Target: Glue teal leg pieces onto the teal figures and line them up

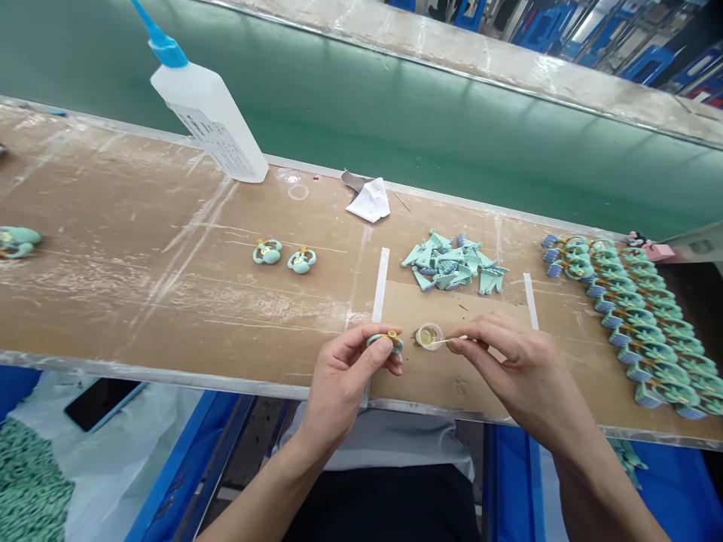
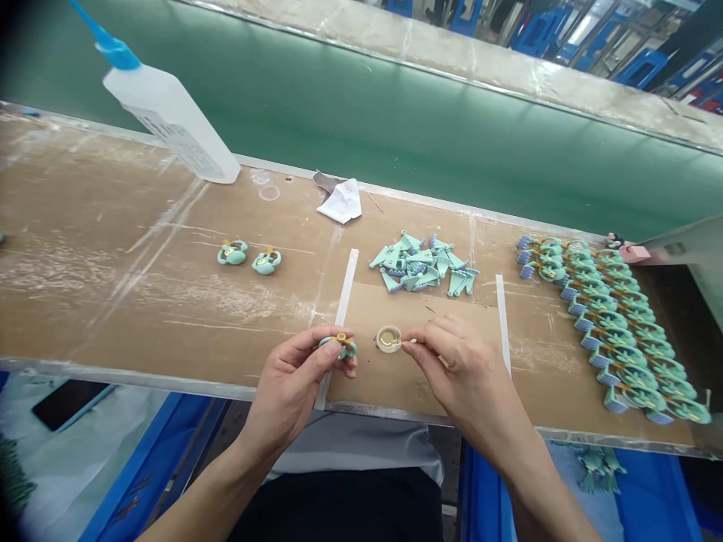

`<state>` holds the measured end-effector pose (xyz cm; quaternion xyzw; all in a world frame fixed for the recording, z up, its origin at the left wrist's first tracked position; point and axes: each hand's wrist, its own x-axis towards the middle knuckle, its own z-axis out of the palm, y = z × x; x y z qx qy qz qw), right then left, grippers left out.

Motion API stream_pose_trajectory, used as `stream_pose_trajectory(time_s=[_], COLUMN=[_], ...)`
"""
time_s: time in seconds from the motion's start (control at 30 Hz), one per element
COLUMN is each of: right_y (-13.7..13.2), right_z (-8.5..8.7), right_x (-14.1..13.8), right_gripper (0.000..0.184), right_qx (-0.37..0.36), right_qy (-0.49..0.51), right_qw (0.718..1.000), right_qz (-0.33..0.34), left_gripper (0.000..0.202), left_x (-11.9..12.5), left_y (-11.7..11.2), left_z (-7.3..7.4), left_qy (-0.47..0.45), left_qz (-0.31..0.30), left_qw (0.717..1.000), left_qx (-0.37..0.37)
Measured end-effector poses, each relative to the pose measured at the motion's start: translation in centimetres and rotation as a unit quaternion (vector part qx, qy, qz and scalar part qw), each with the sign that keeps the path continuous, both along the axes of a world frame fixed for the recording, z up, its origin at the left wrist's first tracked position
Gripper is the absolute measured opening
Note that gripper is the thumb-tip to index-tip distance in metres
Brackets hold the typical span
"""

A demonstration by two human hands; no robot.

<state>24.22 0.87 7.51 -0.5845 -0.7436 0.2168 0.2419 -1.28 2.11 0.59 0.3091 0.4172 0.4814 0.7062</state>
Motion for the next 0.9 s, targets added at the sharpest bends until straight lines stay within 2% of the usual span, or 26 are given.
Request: stream_pose_trajectory(time_s=[0.2, 0.3, 0.53, 0.63, 0.73, 0.8, 0.9], right_y=[0.1, 0.2, -0.5, -1.5, -2.5, -2.9, -3.0], right_z=[1.1, 1.4, 0.3, 0.0, -0.3, -0.6, -1.0], right_x=[0.2, 0.2, 0.3, -0.3, -1.3, -1.9, -2.6], right_gripper=[0.021, 0.021, 0.016, 0.01, 0.008, 0.006, 0.008], right_qx=[0.002, 0.012, 0.015, 0.037, 0.04, 0.036, 0.029], right_qy=[-0.039, -0.033, 0.013, 0.081, 0.168, 0.213, 0.245], right_qw=[0.996, 0.995, 0.999, 0.993, 0.968, 0.957, 0.954], right_qz=[0.085, 0.095, 0.027, -0.083, -0.179, -0.192, -0.168], left_gripper=[0.016, 0.013, 0.011, 0.009, 0.01, 0.011, 0.013], left_x=[-0.4, -0.1, 1.6, 1.9, 1.8, 1.8, 1.7], left_y=[0.2, 0.2, -0.6, -0.7, -0.7, -0.8, -0.8], left_z=[-0.3, -0.3, 0.7, 0.8, 0.4, 0.1, -0.1], left_qy=[0.008, 0.033, 0.07, 0.106, 0.138, 0.148, 0.151], left_qz=[-0.013, -0.013, -0.001, 0.004, 0.0, -0.002, -0.006], left_qw=[1.0, 0.998, 0.995, 0.991, 0.984, 0.979, 0.976], left_qx=[0.024, 0.044, 0.069, 0.087, 0.117, 0.139, 0.155])
